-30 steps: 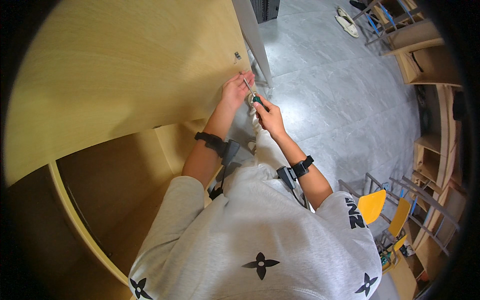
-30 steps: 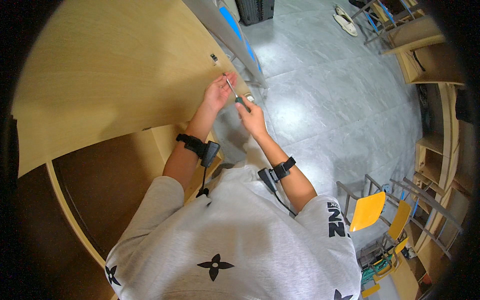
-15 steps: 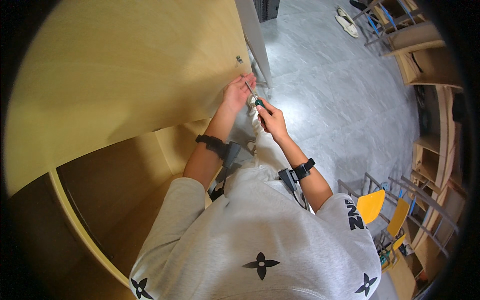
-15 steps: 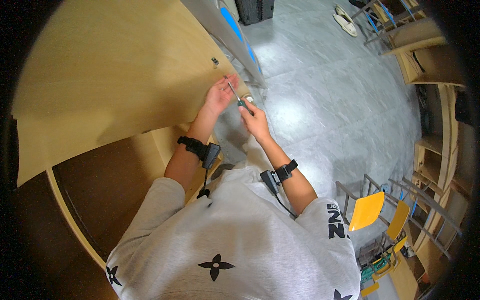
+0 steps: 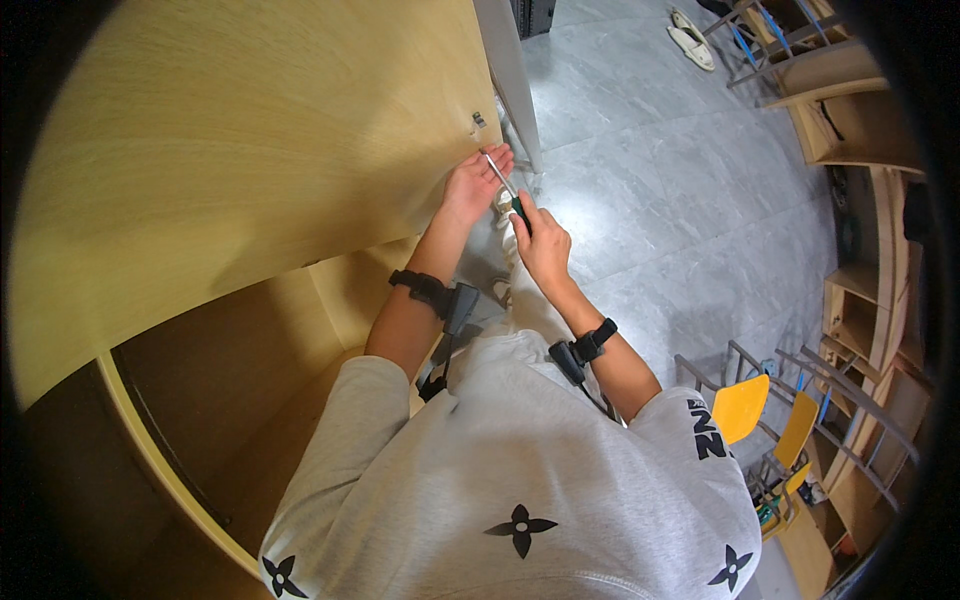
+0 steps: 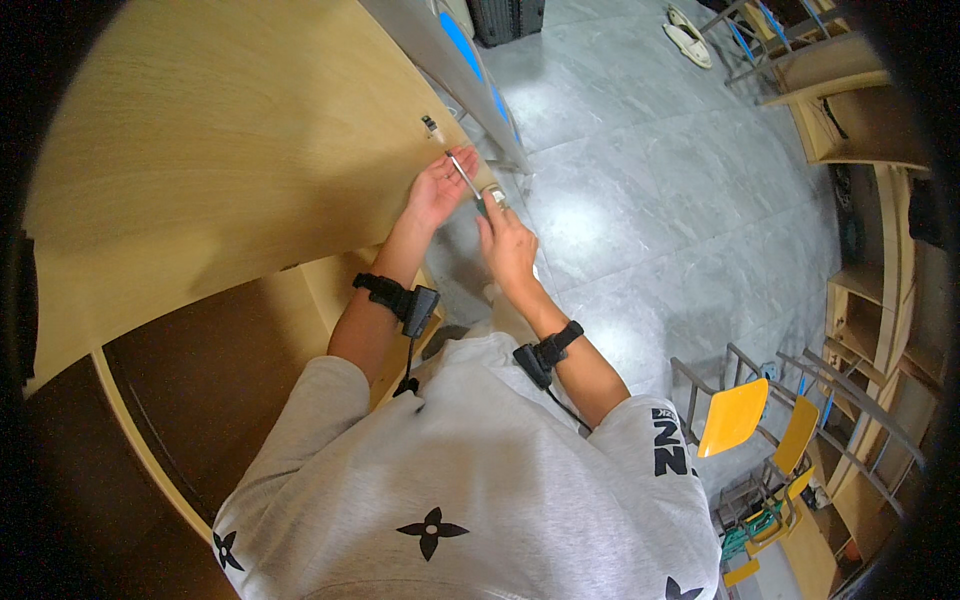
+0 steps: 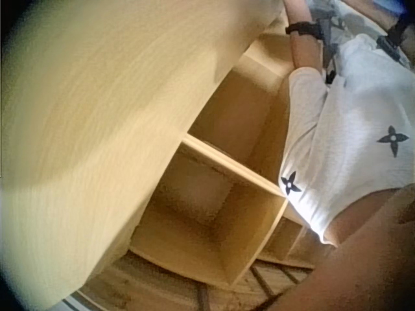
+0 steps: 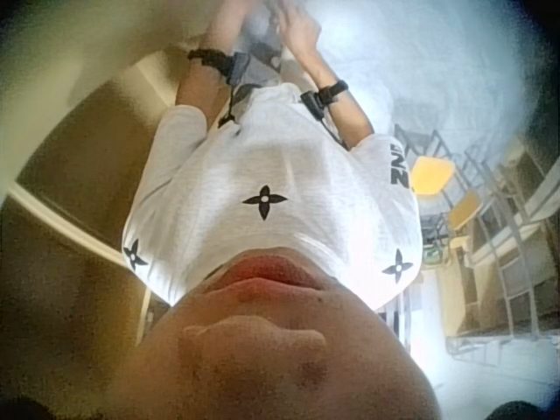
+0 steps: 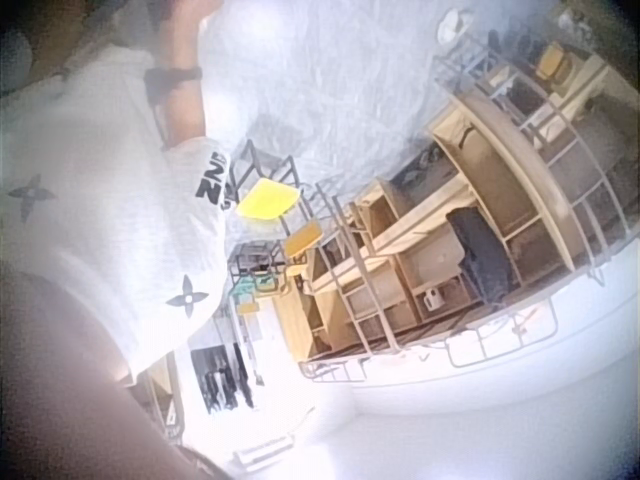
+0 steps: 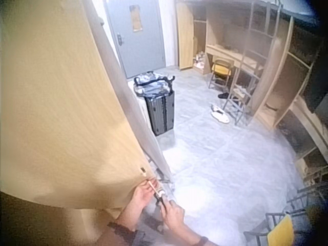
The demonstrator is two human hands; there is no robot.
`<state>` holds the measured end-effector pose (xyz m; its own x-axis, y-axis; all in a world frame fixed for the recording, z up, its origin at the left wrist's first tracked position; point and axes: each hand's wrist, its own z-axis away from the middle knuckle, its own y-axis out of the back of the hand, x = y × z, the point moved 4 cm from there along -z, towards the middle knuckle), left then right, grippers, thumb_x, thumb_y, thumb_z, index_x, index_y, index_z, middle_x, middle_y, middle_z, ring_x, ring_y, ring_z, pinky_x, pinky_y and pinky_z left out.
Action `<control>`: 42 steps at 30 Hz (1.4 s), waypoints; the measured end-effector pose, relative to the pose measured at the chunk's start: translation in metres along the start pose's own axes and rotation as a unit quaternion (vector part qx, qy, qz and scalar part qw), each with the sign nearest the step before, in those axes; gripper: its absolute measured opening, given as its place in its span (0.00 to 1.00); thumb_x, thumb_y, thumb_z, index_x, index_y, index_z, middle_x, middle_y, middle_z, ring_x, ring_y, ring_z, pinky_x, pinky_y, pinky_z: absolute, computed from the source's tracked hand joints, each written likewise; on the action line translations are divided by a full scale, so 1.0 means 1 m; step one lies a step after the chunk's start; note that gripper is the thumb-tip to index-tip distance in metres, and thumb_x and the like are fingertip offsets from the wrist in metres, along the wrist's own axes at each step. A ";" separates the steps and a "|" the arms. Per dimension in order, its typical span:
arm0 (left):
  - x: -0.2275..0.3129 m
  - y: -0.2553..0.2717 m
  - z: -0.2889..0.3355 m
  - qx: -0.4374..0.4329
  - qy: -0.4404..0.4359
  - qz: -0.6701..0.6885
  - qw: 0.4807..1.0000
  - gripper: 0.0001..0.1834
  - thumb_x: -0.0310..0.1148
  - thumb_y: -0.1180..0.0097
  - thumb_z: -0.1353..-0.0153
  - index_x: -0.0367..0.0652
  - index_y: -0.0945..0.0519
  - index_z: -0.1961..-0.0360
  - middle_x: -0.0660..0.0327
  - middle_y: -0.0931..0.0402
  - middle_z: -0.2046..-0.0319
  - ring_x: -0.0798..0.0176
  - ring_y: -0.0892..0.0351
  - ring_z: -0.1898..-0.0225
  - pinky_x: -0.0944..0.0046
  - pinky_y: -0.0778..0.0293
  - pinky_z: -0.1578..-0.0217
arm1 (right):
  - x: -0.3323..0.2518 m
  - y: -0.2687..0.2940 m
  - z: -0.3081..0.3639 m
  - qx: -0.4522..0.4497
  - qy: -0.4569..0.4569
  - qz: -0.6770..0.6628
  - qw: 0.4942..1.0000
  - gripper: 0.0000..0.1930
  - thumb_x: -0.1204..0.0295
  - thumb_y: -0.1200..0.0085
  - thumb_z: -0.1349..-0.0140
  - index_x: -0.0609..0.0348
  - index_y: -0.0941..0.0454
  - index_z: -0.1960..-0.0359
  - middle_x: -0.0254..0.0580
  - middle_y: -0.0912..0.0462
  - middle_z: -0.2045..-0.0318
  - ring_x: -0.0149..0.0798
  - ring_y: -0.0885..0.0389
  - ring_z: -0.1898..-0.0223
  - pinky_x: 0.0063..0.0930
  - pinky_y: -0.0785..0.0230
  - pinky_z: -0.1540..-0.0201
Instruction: The person uses a screwdriver to tighten screws on a wooden wardrobe cabinet hinge, and later handles plastic cable ties and components to secure parts inside a room.
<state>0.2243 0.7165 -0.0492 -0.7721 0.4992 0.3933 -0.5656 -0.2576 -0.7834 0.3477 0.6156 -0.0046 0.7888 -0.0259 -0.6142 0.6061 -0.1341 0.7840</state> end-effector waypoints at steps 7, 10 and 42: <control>0.001 -0.006 0.009 -0.032 0.032 -0.061 0.997 0.13 0.24 0.58 0.38 0.29 0.36 0.54 0.43 0.33 0.52 0.46 0.31 0.49 0.48 0.34 0.45 | 0.031 -0.027 0.012 -0.213 -0.350 -0.673 0.616 0.16 0.66 0.46 0.43 0.56 0.30 0.55 0.36 0.27 0.73 0.30 0.29 0.80 0.20 0.37 0.80; 0.000 -0.004 0.004 0.019 0.045 -0.111 0.993 0.12 0.24 0.56 0.38 0.29 0.36 0.55 0.45 0.31 0.54 0.45 0.30 0.49 0.46 0.33 0.46 | 0.030 -0.030 0.022 -0.192 -0.356 -0.622 0.670 0.16 0.67 0.44 0.45 0.60 0.31 0.58 0.34 0.29 0.72 0.28 0.29 0.77 0.15 0.36 0.76; 0.002 -0.020 0.013 0.060 0.061 -0.221 0.971 0.09 0.26 0.59 0.37 0.32 0.34 0.57 0.44 0.29 0.56 0.46 0.24 0.57 0.50 0.26 0.54 | 0.015 -0.005 -0.004 -0.109 -0.169 -0.334 0.921 0.14 0.66 0.49 0.42 0.65 0.28 0.61 0.52 0.23 0.75 0.51 0.26 0.75 0.36 0.37 0.73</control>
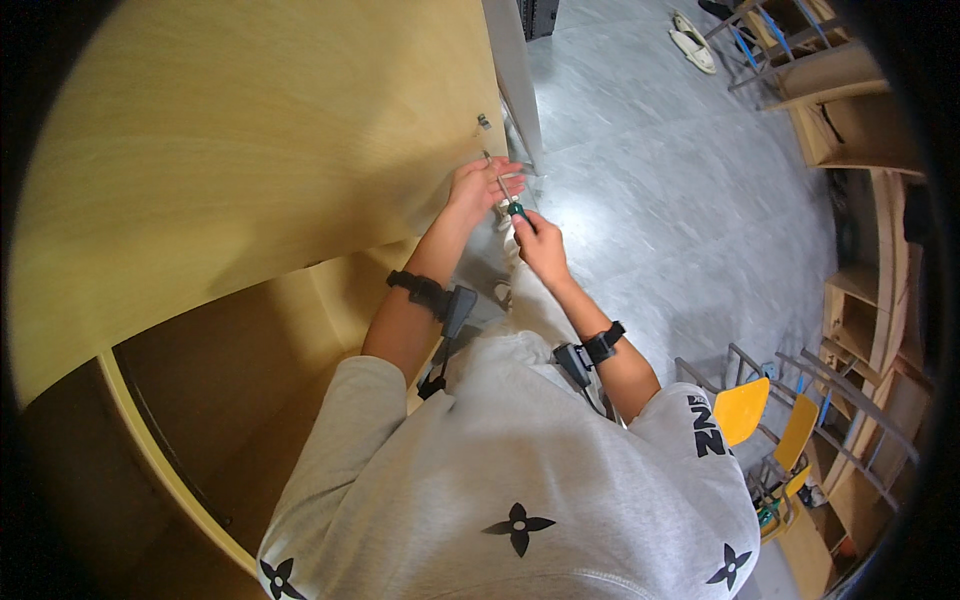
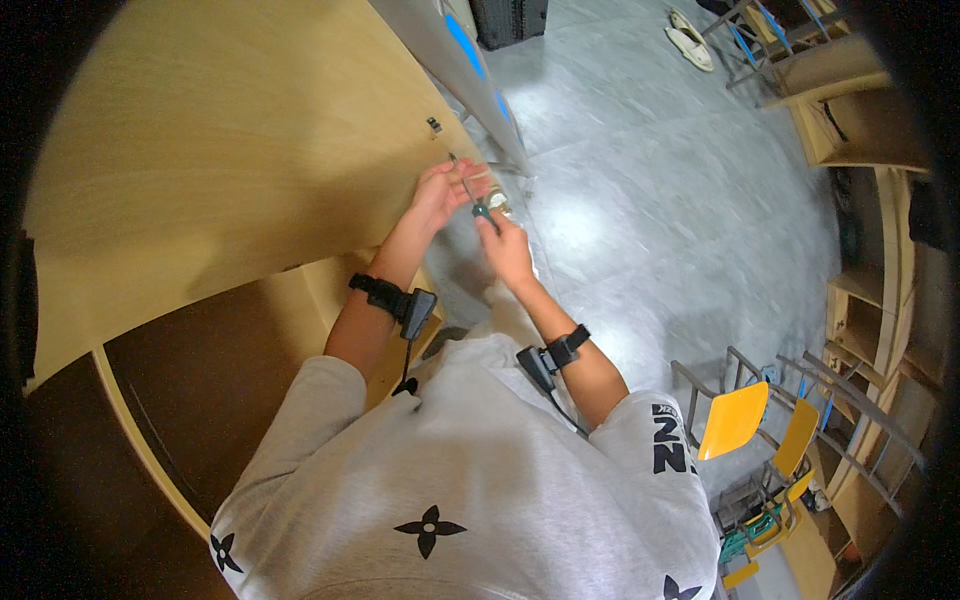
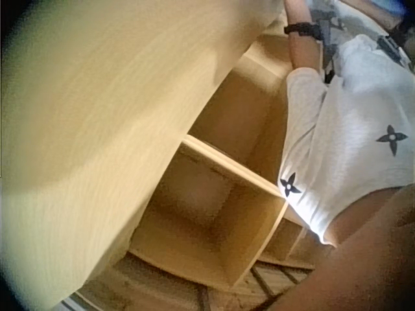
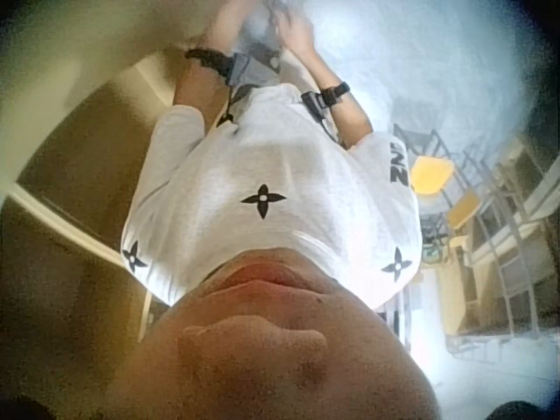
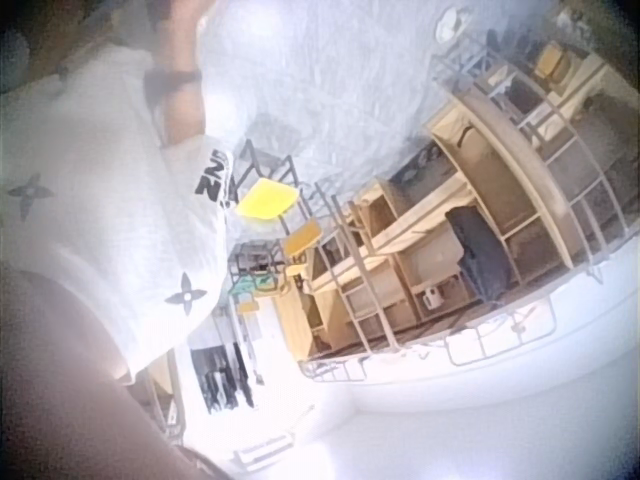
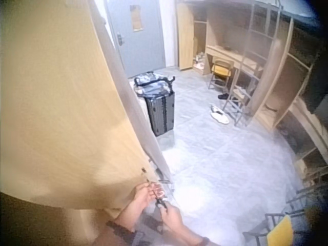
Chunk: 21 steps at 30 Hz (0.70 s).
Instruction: The person uses a screwdriver to tighten screws on a wooden wardrobe cabinet hinge, and later handles plastic cable ties and components to secure parts inside a room.
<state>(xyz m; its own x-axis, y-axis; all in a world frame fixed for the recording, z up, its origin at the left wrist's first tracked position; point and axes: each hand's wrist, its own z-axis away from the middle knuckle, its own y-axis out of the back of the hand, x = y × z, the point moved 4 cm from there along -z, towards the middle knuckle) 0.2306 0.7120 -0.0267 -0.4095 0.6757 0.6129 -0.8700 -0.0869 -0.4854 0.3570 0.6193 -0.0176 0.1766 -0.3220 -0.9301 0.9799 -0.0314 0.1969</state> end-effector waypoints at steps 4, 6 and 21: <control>-0.004 0.002 -0.004 -0.061 -0.030 0.071 0.995 0.08 0.25 0.59 0.36 0.33 0.34 0.58 0.45 0.30 0.55 0.46 0.25 0.56 0.49 0.26 0.54 | 0.011 0.011 -0.011 -0.197 -0.202 -0.384 0.879 0.12 0.64 0.52 0.37 0.61 0.26 0.63 0.33 0.28 0.83 0.24 0.36 0.90 0.15 0.54 0.92; -0.005 0.004 -0.010 0.010 -0.020 0.021 1.000 0.09 0.25 0.60 0.36 0.34 0.34 0.57 0.47 0.31 0.55 0.45 0.26 0.55 0.48 0.27 0.54 | 0.019 0.011 -0.012 -0.110 -0.144 -0.183 0.966 0.14 0.64 0.51 0.38 0.63 0.27 0.59 0.37 0.25 0.81 0.30 0.32 0.89 0.20 0.46 0.90; -0.001 0.009 -0.009 -0.047 -0.057 0.025 0.997 0.14 0.24 0.60 0.37 0.30 0.38 0.50 0.44 0.30 0.53 0.45 0.26 0.53 0.50 0.27 0.52 | 0.020 -0.008 -0.006 -0.102 -0.154 -0.185 0.965 0.16 0.58 0.54 0.36 0.61 0.25 0.67 0.28 0.34 0.89 0.22 0.42 0.92 0.18 0.55 0.90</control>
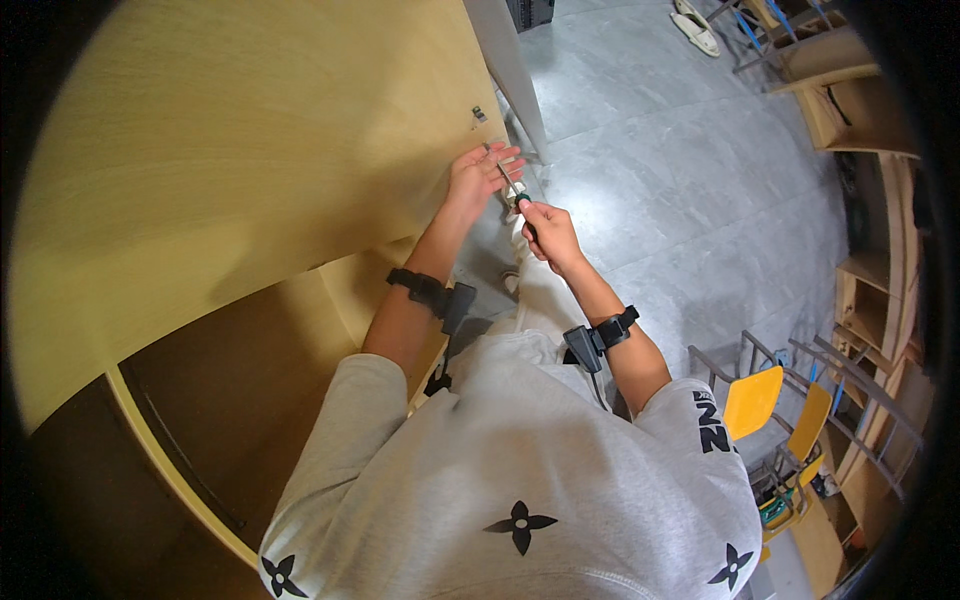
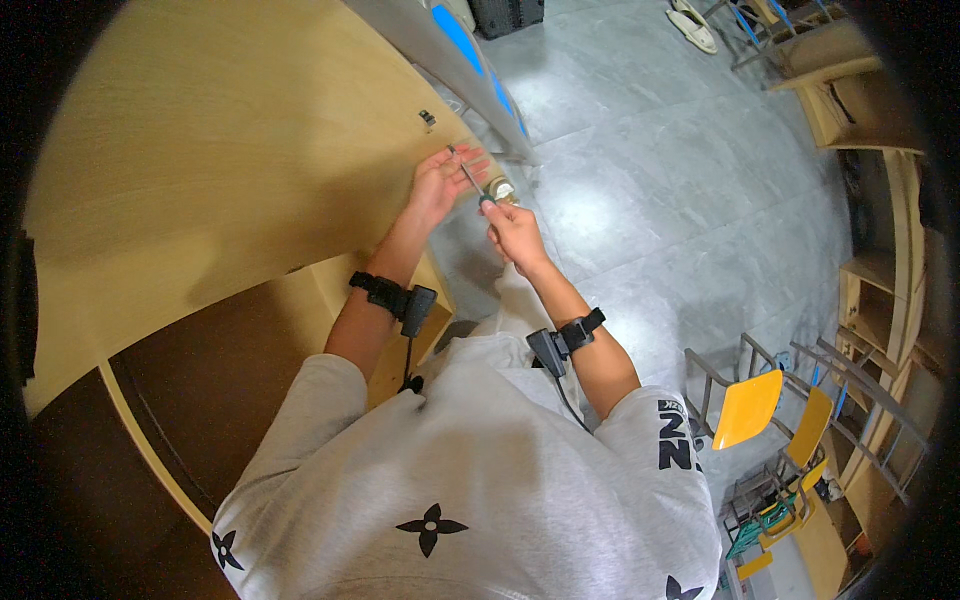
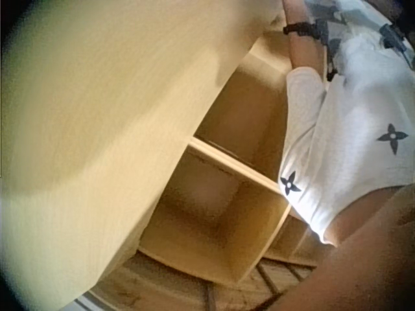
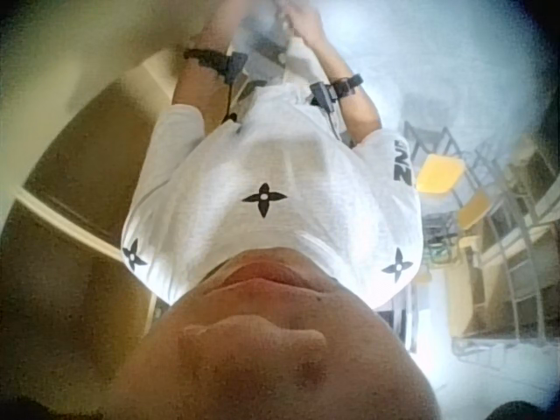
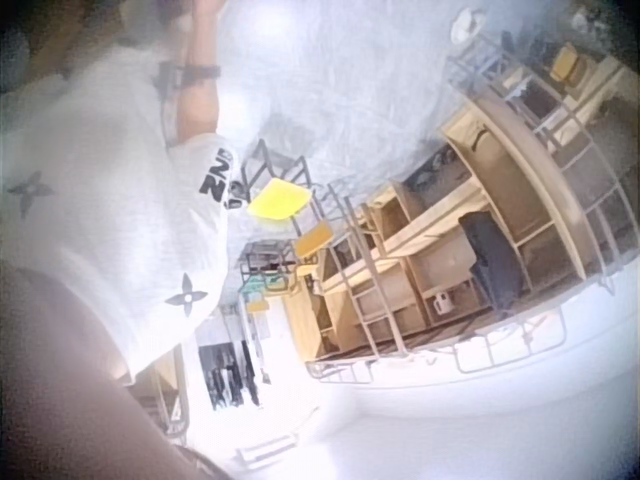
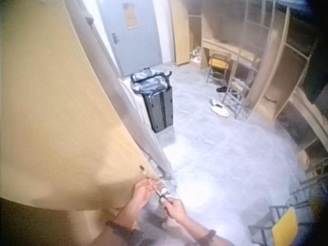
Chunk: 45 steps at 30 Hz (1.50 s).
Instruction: The person uses a screwdriver to tighten screws on a wooden wardrobe cabinet hinge, and later handles plastic cable ties and components to secure parts inside a room.
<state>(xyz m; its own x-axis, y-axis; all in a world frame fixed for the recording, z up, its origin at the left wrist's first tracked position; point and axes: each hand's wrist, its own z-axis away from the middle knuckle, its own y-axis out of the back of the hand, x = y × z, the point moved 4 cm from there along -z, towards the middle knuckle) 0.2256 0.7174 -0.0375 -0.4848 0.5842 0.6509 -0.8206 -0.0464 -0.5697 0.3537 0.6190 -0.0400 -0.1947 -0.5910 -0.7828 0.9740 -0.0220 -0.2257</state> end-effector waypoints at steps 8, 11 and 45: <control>-0.007 0.001 -0.001 0.067 -0.002 0.004 0.998 0.12 0.24 0.59 0.37 0.32 0.35 0.53 0.47 0.29 0.57 0.48 0.25 0.57 0.49 0.25 0.56 | 0.008 0.003 -0.005 -0.202 -0.137 -0.275 0.930 0.19 0.57 0.56 0.35 0.61 0.30 0.55 0.31 0.32 0.85 0.22 0.42 0.91 0.17 0.53 0.92; -0.006 0.004 -0.003 0.111 -0.003 -0.021 0.994 0.11 0.25 0.58 0.37 0.32 0.33 0.55 0.49 0.28 0.60 0.49 0.23 0.60 0.50 0.24 0.59 | 0.008 -0.008 -0.003 -0.033 -0.045 -0.009 0.998 0.20 0.60 0.52 0.38 0.63 0.32 0.51 0.39 0.28 0.83 0.33 0.32 0.89 0.24 0.40 0.89; 0.000 -0.015 0.012 0.085 -0.032 0.146 0.985 0.22 0.35 0.56 0.37 0.37 0.41 0.44 0.48 0.40 0.42 0.49 0.38 0.42 0.52 0.33 0.46 | -0.038 0.098 0.078 -0.014 -0.064 0.182 0.981 0.20 0.55 0.53 0.38 0.63 0.25 0.65 0.31 0.31 0.86 0.26 0.34 0.88 0.20 0.46 0.89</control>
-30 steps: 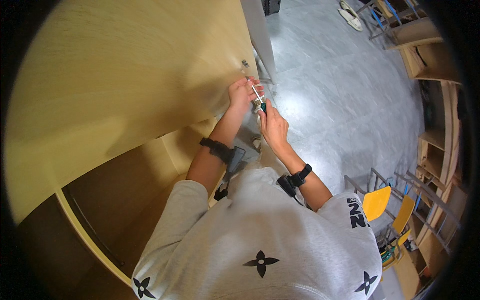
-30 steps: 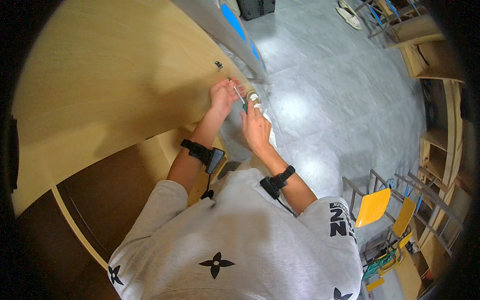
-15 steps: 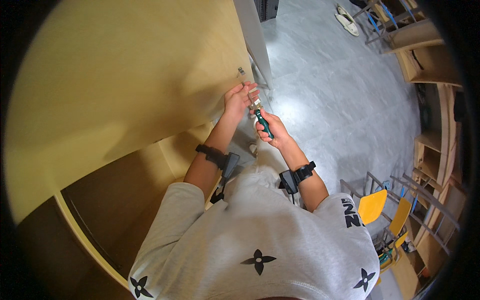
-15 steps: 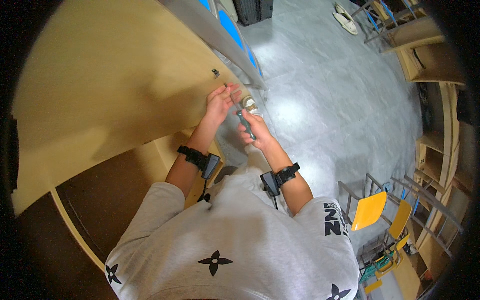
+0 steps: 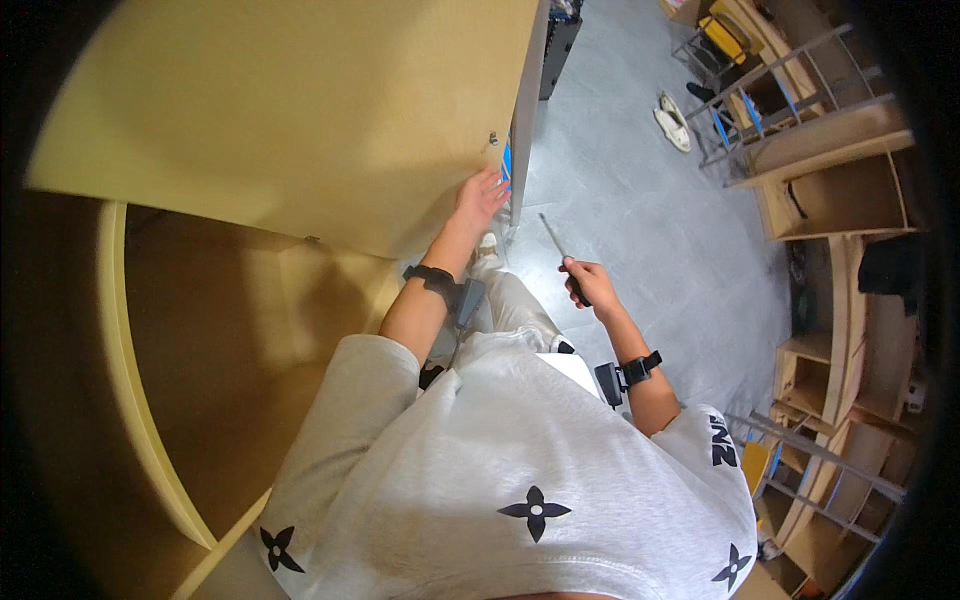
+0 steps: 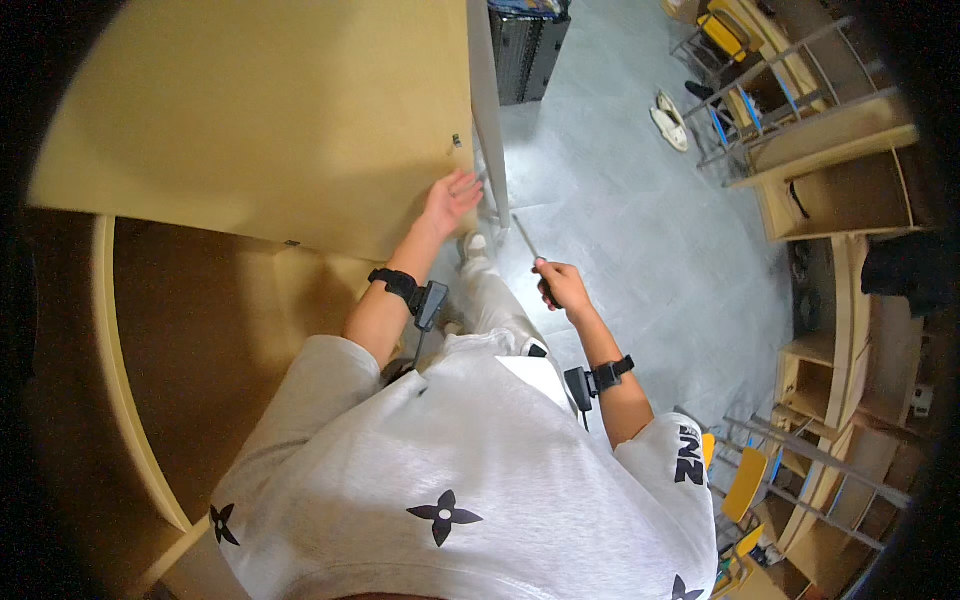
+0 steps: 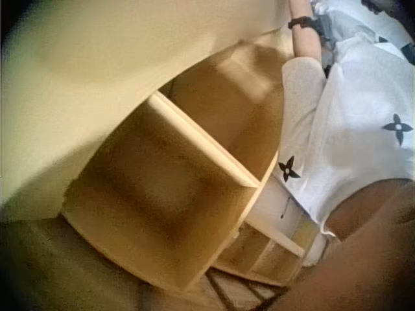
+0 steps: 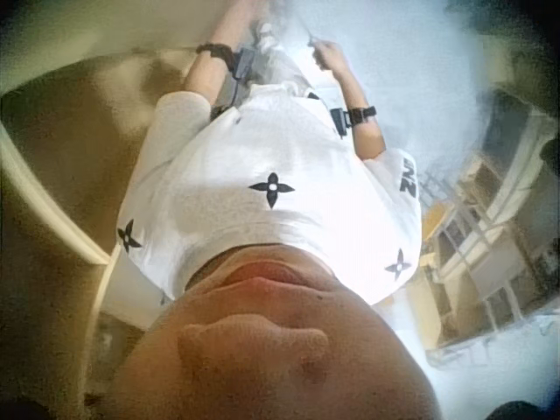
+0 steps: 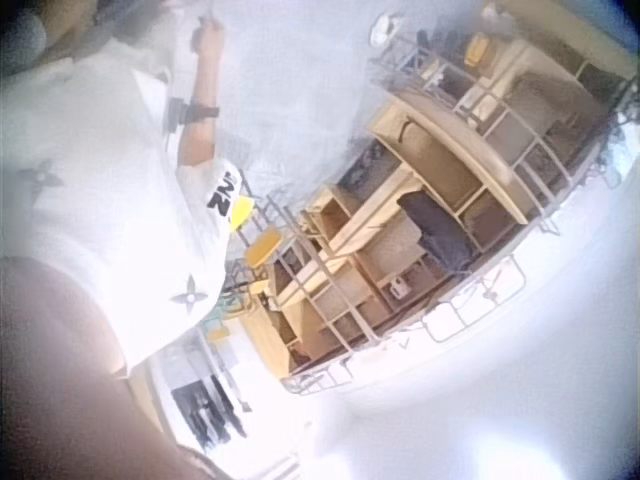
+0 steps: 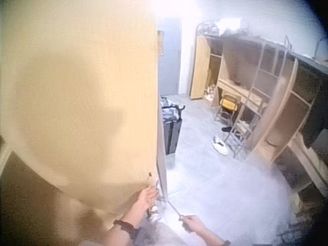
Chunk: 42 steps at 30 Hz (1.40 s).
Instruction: The person uses a screwdriver to tighten screws on a wooden wardrobe cabinet hinge, and later handles plastic cable ties and components to secure parts inside a room.
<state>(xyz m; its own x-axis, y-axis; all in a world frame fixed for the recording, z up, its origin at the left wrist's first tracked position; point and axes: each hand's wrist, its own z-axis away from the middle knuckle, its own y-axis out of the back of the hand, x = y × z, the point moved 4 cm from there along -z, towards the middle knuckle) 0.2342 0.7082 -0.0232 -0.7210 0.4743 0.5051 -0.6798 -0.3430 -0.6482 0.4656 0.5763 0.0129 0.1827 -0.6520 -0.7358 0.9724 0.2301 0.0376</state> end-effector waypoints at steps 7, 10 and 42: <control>0.004 -0.018 0.018 0.049 -0.056 -0.002 0.997 0.42 0.54 0.43 0.47 0.47 0.46 0.37 0.49 0.53 0.37 0.48 0.49 0.37 0.50 0.36 0.45 | -0.042 0.040 -0.040 0.008 0.003 0.009 1.000 0.17 0.58 0.53 0.39 0.63 0.26 0.67 0.33 0.31 0.86 0.28 0.33 0.88 0.22 0.43 0.88; 0.004 -0.011 0.018 0.067 -0.075 0.003 0.995 0.47 0.58 0.40 0.53 0.46 0.44 0.38 0.47 0.52 0.38 0.47 0.49 0.37 0.50 0.36 0.45 | -0.070 0.035 -0.071 -0.089 0.021 0.101 0.991 0.15 0.60 0.53 0.38 0.61 0.27 0.64 0.33 0.30 0.84 0.28 0.33 0.88 0.21 0.43 0.88; -0.432 0.219 0.307 0.574 -0.214 0.260 0.746 0.07 0.31 0.46 0.46 0.40 0.25 0.67 0.54 0.22 0.71 0.58 0.22 0.74 0.64 0.24 0.75 | -0.068 0.004 -0.118 -0.391 0.044 0.332 0.857 0.12 0.63 0.51 0.39 0.60 0.29 0.66 0.33 0.32 0.88 0.28 0.36 0.91 0.23 0.42 0.90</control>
<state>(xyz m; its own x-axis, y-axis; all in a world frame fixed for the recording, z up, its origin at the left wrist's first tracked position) 0.3555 0.1789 -0.2085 -0.7370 -0.1839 0.6504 0.2181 -0.9755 -0.0286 0.4401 0.7073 -0.0166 0.6128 -0.1415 -0.7774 0.2575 0.9659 0.0271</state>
